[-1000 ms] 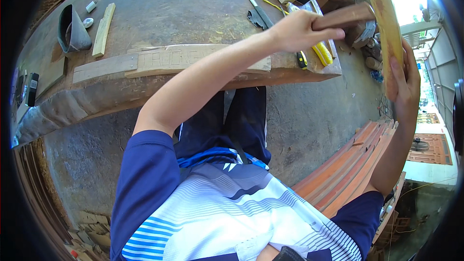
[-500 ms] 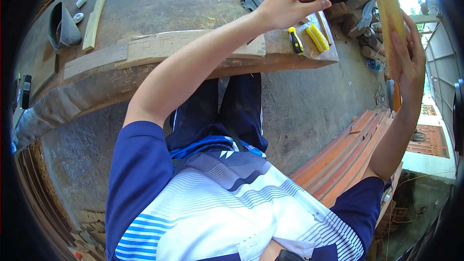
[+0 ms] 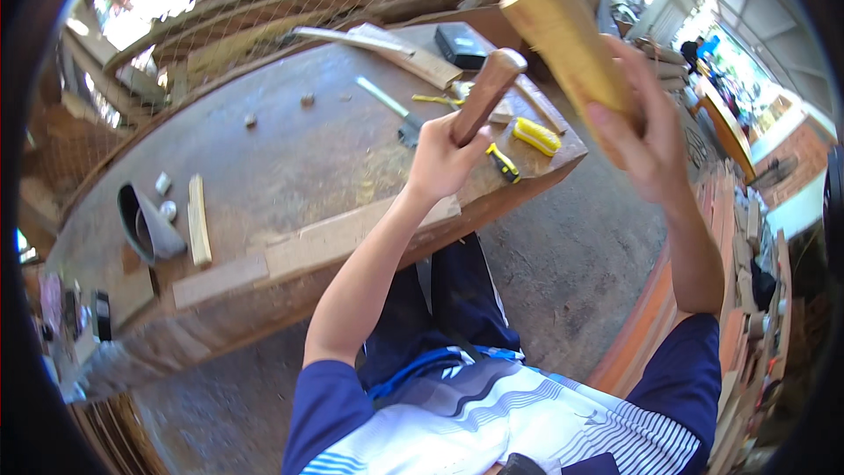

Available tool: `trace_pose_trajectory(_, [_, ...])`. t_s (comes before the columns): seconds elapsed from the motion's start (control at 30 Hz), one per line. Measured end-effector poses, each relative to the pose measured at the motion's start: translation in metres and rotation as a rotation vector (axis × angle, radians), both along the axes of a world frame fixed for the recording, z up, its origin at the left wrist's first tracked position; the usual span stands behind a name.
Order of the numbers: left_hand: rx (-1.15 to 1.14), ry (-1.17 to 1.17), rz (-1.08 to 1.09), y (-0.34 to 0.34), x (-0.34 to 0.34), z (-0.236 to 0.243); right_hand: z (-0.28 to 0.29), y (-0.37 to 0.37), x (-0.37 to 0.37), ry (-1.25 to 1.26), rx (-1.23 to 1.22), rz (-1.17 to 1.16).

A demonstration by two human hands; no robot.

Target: Using a chisel and mallet to carve letters into a block of wood at a workbench.

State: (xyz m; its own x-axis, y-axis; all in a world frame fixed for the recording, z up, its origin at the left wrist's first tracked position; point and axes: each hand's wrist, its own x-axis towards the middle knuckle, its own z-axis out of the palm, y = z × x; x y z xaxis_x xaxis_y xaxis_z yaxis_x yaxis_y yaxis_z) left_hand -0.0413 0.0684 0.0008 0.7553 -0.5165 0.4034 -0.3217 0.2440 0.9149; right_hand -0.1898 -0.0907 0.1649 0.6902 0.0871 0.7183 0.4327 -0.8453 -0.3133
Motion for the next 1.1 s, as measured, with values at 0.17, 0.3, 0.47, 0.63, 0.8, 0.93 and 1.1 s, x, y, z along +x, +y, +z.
trace_pose_trajectory(0.17, [0.006, 0.033, -0.031, 0.015, 0.009, -0.006, -0.001, 0.004, 0.005, -0.038, 0.039, 0.065])
trace_pose_trajectory(0.3, [-0.100, 0.079, -0.072, 0.009, 0.019, -0.013, -0.006, 0.005, 0.012, -0.049, -0.032, 0.118])
trace_pose_trajectory(0.47, [-0.123, 0.101, -0.028, 0.006, 0.025, -0.008, -0.004, 0.000, 0.008, -0.013, 0.163, 0.103])
trace_pose_trajectory(0.63, [-0.127, 0.076, 0.043, 0.009, 0.019, -0.012, -0.015, 0.000, 0.019, 0.072, 0.030, 0.105])
trace_pose_trajectory(0.8, [-0.086, 0.079, 0.002, -0.004, 0.007, -0.009, -0.013, -0.003, 0.002, 0.101, 0.141, 0.061])
trace_pose_trajectory(0.93, [-0.091, 0.059, 0.015, -0.003, 0.008, -0.008, -0.017, -0.010, 0.013, 0.000, 0.034, 0.106])
trace_pose_trajectory(1.1, [-0.034, 0.011, 0.128, 0.000, 0.020, -0.013, -0.013, -0.023, 0.022, -0.072, 0.165, 0.114])
